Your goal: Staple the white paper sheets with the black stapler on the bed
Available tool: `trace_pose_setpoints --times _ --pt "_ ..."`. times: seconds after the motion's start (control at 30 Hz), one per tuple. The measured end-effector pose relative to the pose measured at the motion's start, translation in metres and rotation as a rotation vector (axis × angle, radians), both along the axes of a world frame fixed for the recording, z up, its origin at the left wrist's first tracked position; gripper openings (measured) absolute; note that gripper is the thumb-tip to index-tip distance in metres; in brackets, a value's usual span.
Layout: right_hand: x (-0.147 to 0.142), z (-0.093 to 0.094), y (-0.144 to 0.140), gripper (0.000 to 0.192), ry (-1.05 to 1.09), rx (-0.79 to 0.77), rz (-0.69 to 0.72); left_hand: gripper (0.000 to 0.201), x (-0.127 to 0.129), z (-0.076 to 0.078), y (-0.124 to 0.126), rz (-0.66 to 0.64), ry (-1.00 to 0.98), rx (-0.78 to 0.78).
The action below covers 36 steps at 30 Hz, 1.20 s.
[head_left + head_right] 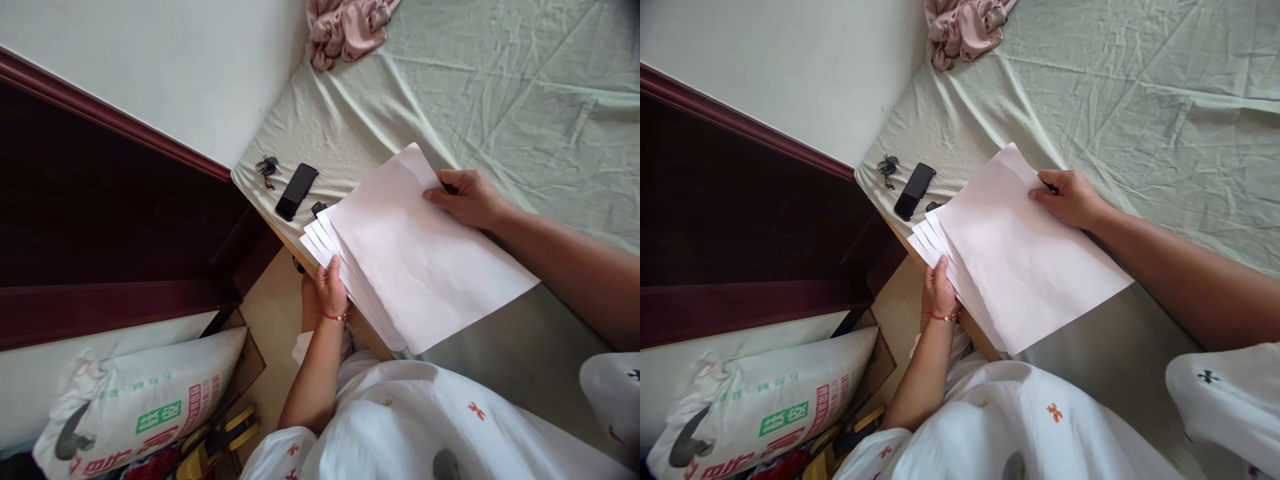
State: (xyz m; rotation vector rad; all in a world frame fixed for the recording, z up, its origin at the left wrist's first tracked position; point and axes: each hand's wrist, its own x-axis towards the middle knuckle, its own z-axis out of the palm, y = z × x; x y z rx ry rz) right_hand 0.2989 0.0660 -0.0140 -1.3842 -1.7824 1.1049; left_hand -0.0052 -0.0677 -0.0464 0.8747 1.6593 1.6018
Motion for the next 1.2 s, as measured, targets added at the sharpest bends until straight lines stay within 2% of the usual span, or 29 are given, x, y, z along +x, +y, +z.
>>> trace_pose_setpoints --times 0.37,0.53,0.67,0.97,1.2 --pt "-0.0002 0.0017 -0.001 0.043 -0.002 -0.063 0.055 0.051 0.0002 0.004 -0.0001 -0.056 0.005 -0.038" --pt "-0.0011 0.0012 -0.001 0.039 0.0 -0.057 0.035 0.055 0.0026 0.004 0.0007 -0.094 0.004 -0.041" --pt "-0.0032 0.0002 -0.0024 0.034 0.009 -0.023 -0.002 0.048 0.0029 0.0003 0.0007 -0.102 -0.01 -0.001" --pt "-0.0042 -0.0005 -0.0035 0.038 -0.017 -0.01 -0.044 0.048 0.0059 0.0074 -0.001 -0.103 0.06 -0.011" --pt "-0.0049 0.0034 -0.0053 0.042 -0.014 -0.035 -0.042 0.044 0.0045 0.0065 -0.0035 -0.138 0.126 -0.068"
